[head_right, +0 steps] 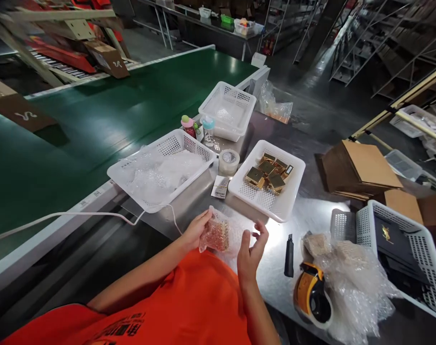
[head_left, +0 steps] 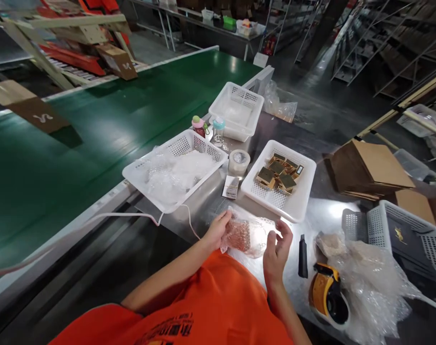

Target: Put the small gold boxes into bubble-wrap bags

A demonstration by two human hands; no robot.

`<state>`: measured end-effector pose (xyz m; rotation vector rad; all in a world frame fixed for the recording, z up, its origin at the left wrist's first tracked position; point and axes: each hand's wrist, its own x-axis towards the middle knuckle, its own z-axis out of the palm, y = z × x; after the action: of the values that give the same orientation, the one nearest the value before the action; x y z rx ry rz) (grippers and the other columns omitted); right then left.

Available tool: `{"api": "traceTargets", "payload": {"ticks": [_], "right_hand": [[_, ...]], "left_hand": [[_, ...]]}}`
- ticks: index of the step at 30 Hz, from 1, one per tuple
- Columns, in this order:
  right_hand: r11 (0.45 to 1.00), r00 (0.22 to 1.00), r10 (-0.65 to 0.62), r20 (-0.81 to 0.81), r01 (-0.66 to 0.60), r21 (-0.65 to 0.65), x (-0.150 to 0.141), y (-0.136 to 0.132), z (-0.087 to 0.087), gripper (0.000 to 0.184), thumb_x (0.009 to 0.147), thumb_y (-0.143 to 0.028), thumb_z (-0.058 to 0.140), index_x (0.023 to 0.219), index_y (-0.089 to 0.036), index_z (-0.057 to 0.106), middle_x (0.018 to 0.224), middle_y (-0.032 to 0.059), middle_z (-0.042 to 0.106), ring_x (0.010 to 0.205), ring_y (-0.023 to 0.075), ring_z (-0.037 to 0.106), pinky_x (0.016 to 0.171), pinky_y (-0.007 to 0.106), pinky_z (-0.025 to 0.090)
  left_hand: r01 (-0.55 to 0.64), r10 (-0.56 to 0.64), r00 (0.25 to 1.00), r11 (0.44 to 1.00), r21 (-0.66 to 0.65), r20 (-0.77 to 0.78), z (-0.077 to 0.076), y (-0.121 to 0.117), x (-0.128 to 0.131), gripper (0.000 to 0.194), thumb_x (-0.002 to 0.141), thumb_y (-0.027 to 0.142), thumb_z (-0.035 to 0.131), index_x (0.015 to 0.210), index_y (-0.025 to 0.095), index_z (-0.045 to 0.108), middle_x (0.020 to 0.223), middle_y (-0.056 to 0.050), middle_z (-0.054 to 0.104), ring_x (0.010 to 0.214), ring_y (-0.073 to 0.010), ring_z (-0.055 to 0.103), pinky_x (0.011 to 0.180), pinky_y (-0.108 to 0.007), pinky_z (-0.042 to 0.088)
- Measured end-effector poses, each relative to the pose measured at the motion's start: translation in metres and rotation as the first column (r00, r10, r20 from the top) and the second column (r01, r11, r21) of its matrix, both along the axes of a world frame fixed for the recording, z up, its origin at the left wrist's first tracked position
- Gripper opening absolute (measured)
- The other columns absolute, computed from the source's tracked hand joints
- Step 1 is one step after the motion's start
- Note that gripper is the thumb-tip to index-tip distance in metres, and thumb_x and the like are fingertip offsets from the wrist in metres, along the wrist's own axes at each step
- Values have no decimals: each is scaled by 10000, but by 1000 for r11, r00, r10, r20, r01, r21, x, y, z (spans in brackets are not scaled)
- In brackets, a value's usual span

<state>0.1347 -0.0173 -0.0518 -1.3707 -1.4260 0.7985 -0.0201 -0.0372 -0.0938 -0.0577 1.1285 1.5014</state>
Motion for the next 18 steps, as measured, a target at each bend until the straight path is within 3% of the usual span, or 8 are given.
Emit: {"api": "traceTargets", "payload": {"ticks": [3,6,9,11,12,14,16,18], "right_hand": [[997,999,41,23,-42,58,8,-4,11,305,904,-456,466,949,-202,629,966,85,594,955,234,572,862,412,466],[941,950,168,-264,-234,-244,10,-5,12,220,859,-409,541,911,-210,619,842,39,623,649,160,578,598,323,509],[810,866,119,-486,-368,-457,9,-2,5,250,686,-378,722,811,-213,581,815,5,626,452,84,469,337,203,314],[765,861,109,-496,-391,-511,8,0,2,314,612,-380,780,759,-212,560,713,-24,599,391,59,384,295,181,172],[765,874,146,-464,-397,-506,7,0,2,305,623,-396,777,744,-206,571,690,-20,600,401,65,393,301,180,180],[825,908,260,-329,-386,-413,7,-1,1,251,691,-423,725,724,-193,630,766,34,645,542,115,525,382,202,347],[901,934,319,-159,-351,-254,7,-3,1,220,703,-405,713,776,-199,686,953,82,664,825,195,612,597,278,498],[929,949,302,-90,-314,-195,7,-5,-3,307,655,-361,745,917,-218,672,1030,78,650,914,218,606,711,325,512]], "left_hand": [[-70,70,997,998,-2,-17,2,2,-8,583,441,554,890,808,174,643,704,40,633,636,-100,574,627,-207,457],[-89,90,995,996,32,-48,9,2,-13,609,399,554,897,803,170,654,732,39,645,673,-96,576,665,-195,461],[-47,51,996,998,45,-79,15,2,-14,603,404,566,890,783,163,650,722,36,637,668,-97,567,664,-199,458],[-6,10,996,999,47,-89,17,1,-13,604,418,572,885,784,159,640,702,39,622,647,-96,558,643,-200,450],[13,-9,995,999,48,-97,16,0,-12,600,433,578,879,783,158,632,688,43,609,630,-94,551,627,-200,444],[31,-24,992,998,53,-122,15,0,-11,583,472,595,861,770,161,610,655,52,583,591,-92,535,593,-202,431],[48,-40,991,997,63,-130,13,-1,-11,565,512,618,836,746,168,586,626,58,560,555,-92,519,566,-208,425],[59,-49,990,995,77,-132,12,-2,-11,553,533,625,823,727,174,569,607,63,545,534,-90,505,547,-207,421]]}}
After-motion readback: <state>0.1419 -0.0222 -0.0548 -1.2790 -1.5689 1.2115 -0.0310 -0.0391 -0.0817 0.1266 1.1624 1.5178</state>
